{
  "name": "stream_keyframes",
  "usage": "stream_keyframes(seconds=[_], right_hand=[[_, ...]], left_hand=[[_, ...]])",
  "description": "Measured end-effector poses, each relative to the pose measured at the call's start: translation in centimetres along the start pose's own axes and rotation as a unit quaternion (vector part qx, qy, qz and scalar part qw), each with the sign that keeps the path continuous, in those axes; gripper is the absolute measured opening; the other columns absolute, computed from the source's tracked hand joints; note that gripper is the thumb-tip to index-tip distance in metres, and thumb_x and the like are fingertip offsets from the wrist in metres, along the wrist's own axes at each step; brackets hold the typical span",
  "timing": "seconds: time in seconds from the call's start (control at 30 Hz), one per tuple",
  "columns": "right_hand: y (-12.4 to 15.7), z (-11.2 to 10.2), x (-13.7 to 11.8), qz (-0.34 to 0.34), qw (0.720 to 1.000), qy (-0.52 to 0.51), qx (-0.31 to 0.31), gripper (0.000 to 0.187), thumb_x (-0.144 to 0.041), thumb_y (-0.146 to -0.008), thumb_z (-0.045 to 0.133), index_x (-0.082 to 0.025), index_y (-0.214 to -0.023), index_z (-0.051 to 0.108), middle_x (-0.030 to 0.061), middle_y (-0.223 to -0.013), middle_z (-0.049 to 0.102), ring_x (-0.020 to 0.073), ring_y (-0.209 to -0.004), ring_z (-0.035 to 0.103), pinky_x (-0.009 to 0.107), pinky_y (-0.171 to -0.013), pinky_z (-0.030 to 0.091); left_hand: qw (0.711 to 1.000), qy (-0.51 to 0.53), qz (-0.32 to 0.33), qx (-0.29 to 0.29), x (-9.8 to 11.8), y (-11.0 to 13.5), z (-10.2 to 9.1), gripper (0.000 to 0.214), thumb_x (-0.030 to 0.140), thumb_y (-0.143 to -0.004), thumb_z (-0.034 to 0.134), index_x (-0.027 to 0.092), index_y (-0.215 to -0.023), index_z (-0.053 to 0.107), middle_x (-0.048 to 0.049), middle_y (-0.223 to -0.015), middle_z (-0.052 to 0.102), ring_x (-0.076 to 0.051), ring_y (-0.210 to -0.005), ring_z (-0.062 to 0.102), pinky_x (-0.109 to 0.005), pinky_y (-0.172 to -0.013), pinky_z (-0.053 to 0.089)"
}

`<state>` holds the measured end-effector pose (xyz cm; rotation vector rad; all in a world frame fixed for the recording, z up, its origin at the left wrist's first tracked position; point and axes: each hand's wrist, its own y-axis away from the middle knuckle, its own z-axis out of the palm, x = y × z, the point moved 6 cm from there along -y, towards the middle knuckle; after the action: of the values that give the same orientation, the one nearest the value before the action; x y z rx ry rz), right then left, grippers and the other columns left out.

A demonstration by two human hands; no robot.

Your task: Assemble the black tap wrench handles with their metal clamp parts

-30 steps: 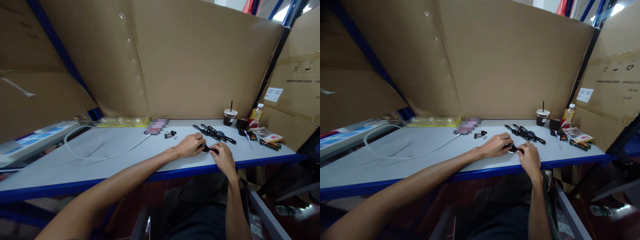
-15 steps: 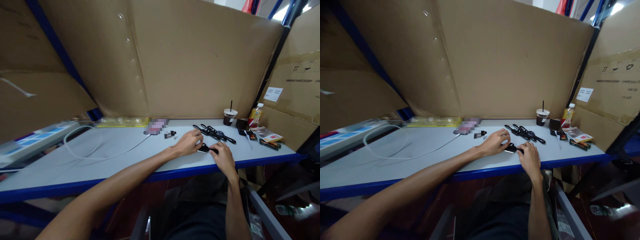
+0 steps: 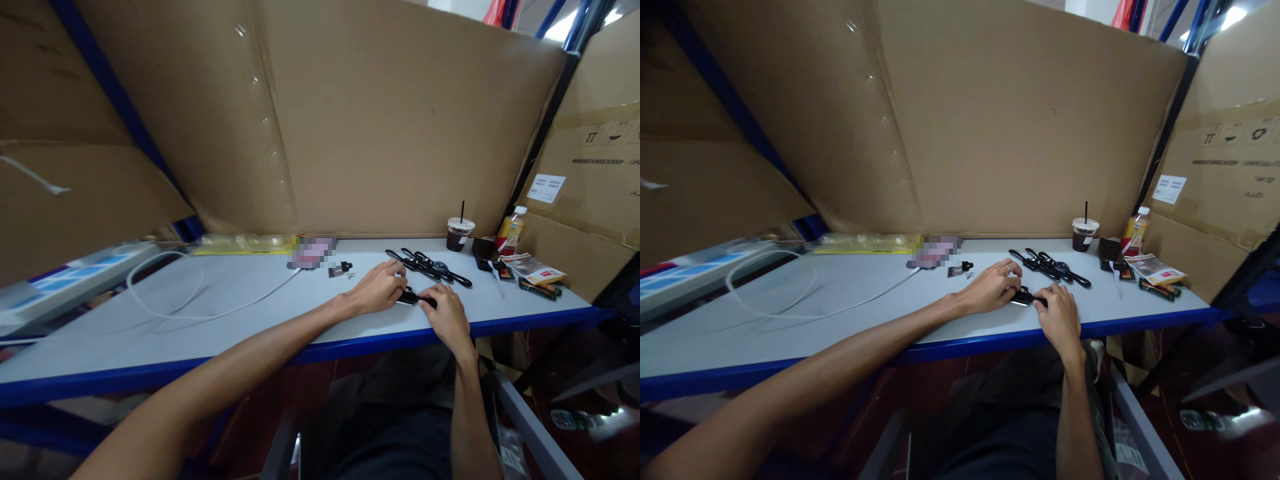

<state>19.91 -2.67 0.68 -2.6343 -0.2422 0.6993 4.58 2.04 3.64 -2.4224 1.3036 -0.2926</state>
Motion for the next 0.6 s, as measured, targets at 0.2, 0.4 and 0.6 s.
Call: stream_keyframes(seconds=[0.2, 0.4, 0.6], right_hand=[[0.0, 0.1, 0.1, -0.005, 1.000, -0.006, 0.001, 0.015, -0.018, -0.092, 0.061, -0.024, -0.097, 0.073, 0.0044, -0.102, 0.070, 0.0249, -0.105, 0.059, 0.038, -0.095, 0.042], [0.0, 0.1, 0.2, 0.001, 1.000, 0.002, -0.008, 0.014, -0.019, -0.092, 0.062, -0.023, -0.098, 0.074, 0.0050, -0.103, 0.070, 0.0249, -0.107, 0.059, 0.038, -0.096, 0.042], [-0.1, 0.0, 0.1, -0.004, 1.000, 0.002, -0.004, 0.014, -0.018, -0.091, 0.062, -0.023, -0.097, 0.074, 0.0049, -0.103, 0.070, 0.0245, -0.107, 0.060, 0.038, -0.096, 0.042]], left_hand=[[1.000, -0.002, -0.016, 0.011, -0.7, 0.1, 0.2, 0.029, 0.011, -0.091, 0.051, 0.018, -0.101, 0.077, -0.0107, -0.110, 0.065, -0.025, -0.103, 0.057, -0.040, -0.090, 0.053], [0.999, 0.018, 0.031, -0.009, 0.5, 0.1, -0.1, 0.037, 0.006, -0.088, 0.050, 0.020, -0.110, 0.077, -0.0099, -0.114, 0.064, -0.023, -0.105, 0.058, -0.038, -0.092, 0.052], [0.999, 0.015, 0.046, 0.004, 0.6, 0.0, -0.2, 0.034, 0.007, -0.089, 0.051, 0.022, -0.105, 0.077, -0.0090, -0.113, 0.064, -0.022, -0.105, 0.058, -0.038, -0.092, 0.052]])
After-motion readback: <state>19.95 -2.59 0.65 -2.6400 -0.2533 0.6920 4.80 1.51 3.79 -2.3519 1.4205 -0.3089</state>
